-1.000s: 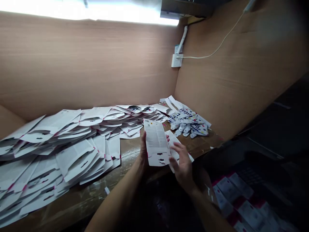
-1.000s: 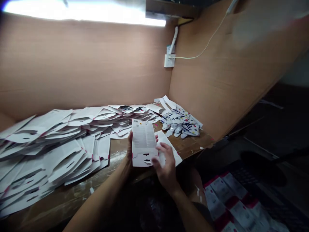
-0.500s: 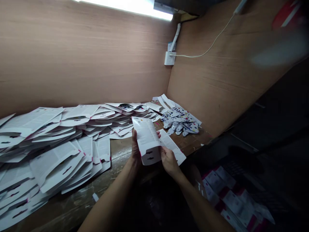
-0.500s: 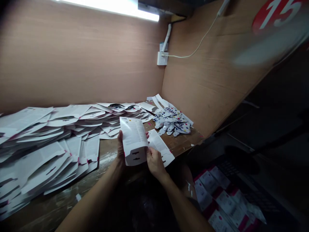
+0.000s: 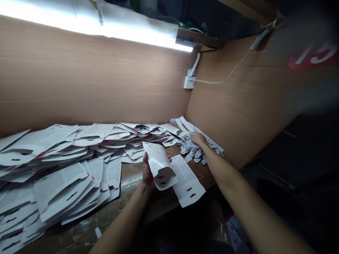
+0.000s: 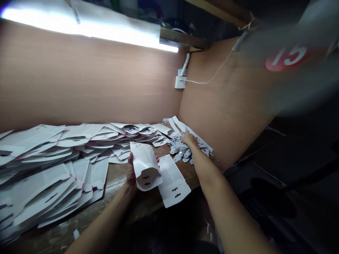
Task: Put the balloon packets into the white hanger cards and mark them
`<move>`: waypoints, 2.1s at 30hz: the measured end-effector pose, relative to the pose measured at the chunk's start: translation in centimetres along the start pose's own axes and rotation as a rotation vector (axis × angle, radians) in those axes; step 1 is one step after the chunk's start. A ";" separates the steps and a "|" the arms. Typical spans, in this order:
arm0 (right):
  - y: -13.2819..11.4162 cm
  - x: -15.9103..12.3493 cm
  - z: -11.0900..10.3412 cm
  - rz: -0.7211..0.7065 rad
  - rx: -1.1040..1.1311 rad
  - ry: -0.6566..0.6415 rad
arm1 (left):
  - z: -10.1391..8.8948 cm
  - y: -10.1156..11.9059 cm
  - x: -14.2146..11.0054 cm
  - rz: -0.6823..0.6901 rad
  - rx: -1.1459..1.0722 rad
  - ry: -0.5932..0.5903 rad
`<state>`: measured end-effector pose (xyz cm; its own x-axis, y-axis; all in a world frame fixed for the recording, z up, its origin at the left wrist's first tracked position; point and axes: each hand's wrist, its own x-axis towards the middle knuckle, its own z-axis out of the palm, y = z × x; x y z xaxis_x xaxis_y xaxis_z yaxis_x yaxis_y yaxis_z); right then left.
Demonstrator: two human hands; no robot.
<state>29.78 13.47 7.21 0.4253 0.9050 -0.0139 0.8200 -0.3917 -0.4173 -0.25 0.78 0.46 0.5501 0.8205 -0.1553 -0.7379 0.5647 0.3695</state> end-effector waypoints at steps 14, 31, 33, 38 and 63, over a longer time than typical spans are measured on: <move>5.8 -24.4 4.8 -1.018 0.499 0.295 | -0.1 -0.1 0.1 0.070 -0.082 0.041; -0.5 -29.7 9.3 -0.924 0.210 0.159 | 0.5 -1.8 -0.3 0.044 -0.062 0.043; -0.7 -28.9 9.2 -0.890 0.176 0.099 | 0.5 -2.2 -0.3 -0.001 -0.048 -0.033; -6.3 -22.6 6.5 -0.808 0.405 0.406 | 0.1 -2.3 0.4 0.112 -0.070 -0.230; 11.5 -25.8 9.4 -0.016 0.533 0.068 | -0.6 -1.5 2.4 0.409 0.584 0.287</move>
<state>24.65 -12.81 -5.81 0.4528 0.8903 0.0480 0.5261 -0.2233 -0.8206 1.96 1.95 -1.08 0.0953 0.9900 -0.1043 -0.4905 0.1379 0.8605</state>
